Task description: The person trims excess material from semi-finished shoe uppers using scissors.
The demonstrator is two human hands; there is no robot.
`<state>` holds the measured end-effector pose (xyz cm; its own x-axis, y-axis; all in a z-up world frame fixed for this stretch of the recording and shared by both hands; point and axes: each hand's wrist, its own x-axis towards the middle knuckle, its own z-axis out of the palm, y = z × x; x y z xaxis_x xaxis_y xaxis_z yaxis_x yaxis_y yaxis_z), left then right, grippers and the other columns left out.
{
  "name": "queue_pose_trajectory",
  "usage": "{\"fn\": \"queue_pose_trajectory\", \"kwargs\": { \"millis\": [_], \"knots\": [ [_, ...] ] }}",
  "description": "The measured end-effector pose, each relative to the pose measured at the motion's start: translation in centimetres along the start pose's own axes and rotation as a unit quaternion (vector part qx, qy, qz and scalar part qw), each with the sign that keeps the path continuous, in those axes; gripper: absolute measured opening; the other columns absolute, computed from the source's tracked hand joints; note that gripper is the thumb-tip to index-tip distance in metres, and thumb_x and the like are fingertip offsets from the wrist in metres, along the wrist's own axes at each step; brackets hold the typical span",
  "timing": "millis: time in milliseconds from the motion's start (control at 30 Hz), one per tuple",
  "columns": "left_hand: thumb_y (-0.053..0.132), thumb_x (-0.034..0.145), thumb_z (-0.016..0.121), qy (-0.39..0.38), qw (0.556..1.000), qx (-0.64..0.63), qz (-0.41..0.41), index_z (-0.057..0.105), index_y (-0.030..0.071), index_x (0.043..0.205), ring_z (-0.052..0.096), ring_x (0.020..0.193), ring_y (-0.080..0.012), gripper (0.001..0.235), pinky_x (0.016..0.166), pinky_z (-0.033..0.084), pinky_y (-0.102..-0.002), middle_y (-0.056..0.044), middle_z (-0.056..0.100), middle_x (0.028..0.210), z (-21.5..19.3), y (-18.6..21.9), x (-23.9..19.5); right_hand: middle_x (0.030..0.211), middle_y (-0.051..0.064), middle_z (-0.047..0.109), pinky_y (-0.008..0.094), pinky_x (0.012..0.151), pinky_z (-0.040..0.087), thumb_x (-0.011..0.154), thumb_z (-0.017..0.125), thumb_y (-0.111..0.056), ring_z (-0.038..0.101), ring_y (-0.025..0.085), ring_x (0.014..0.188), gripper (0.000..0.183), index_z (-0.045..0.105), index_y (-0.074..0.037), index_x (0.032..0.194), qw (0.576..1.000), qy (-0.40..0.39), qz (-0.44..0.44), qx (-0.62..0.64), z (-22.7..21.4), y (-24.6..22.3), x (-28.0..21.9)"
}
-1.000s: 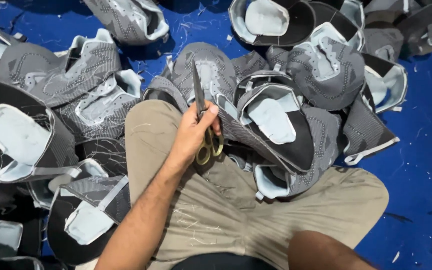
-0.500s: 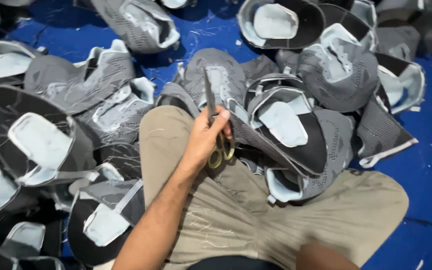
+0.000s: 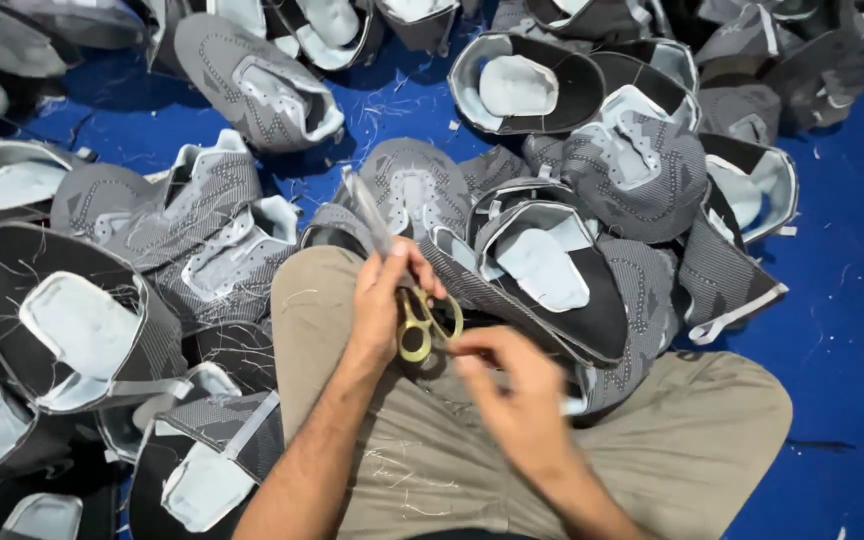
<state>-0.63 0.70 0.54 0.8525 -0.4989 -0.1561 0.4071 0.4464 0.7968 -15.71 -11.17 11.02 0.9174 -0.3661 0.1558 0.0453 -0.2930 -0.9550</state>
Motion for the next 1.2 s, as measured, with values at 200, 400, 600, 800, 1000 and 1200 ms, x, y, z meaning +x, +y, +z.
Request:
{"fn": "queue_pose_trajectory", "kwargs": {
  "millis": [200,400,600,800,1000,1200],
  "knots": [
    [0.034,0.109,0.046,0.059,0.997,-0.021,0.042,0.054,0.005,0.100,0.064,0.076,-0.0201,0.031,0.064,0.052,-0.031,-0.009,0.061,0.086,0.4,0.5,-1.9,0.118,0.018,0.060,0.040,0.085,0.055,0.090,0.071,-0.008,0.066,0.035,0.102,0.040,0.056,0.001,0.126,0.991,-0.090,-0.029,-0.099,4.0,2.5,0.1],
    [0.028,0.113,0.042,0.097,0.983,0.060,0.141,0.052,0.002,0.105,0.056,0.090,-0.0194,0.029,0.081,0.049,-0.034,-0.013,0.059,0.101,1.8,-1.8,-7.7,0.114,0.019,0.057,0.046,0.084,0.053,0.082,0.075,-0.008,0.062,0.040,0.104,0.044,0.053,0.000,0.120,0.985,-0.094,-0.025,-0.142,3.1,3.8,-1.6],
    [0.035,0.113,0.038,0.034,0.949,0.268,0.163,0.055,-0.005,0.125,0.058,0.106,-0.0203,0.045,0.097,0.046,-0.033,-0.015,0.061,0.114,5.0,1.3,-10.3,0.099,0.015,0.064,0.043,0.077,0.054,0.078,0.077,-0.005,0.066,0.036,0.093,0.040,0.057,-0.002,0.113,0.986,-0.151,-0.001,-0.065,1.2,5.3,-3.2],
    [0.049,0.110,0.041,0.023,0.965,0.242,0.096,0.056,-0.007,0.137,0.061,0.115,-0.0208,0.064,0.104,0.047,-0.035,-0.015,0.064,0.123,6.6,1.7,-8.7,0.088,0.009,0.071,0.033,0.070,0.057,0.085,0.079,-0.008,0.071,0.020,0.078,0.027,0.064,-0.001,0.106,0.980,-0.148,0.057,0.120,-3.6,1.8,-4.5],
    [0.046,0.094,0.059,0.135,0.981,0.005,-0.142,0.050,0.007,0.142,0.061,0.107,-0.0181,0.062,0.088,0.048,-0.036,-0.004,0.065,0.123,8.3,-3.7,-6.7,0.076,0.007,0.070,0.029,0.055,0.055,0.085,0.074,-0.004,0.068,0.015,0.064,0.014,0.063,0.001,0.092,0.937,0.098,0.151,0.299,-8.9,6.4,-3.1],
    [0.020,0.080,0.074,0.192,0.971,0.072,-0.121,0.051,0.012,0.129,0.058,0.091,-0.0149,0.055,0.076,0.047,-0.036,-0.002,0.061,0.108,9.9,-10.3,0.1,0.068,0.002,0.066,0.025,0.052,0.050,0.088,0.074,-0.009,0.063,0.011,0.057,0.016,0.061,-0.001,0.089,0.970,0.072,0.223,0.058,-7.6,14.6,-0.8]
  ]
}}
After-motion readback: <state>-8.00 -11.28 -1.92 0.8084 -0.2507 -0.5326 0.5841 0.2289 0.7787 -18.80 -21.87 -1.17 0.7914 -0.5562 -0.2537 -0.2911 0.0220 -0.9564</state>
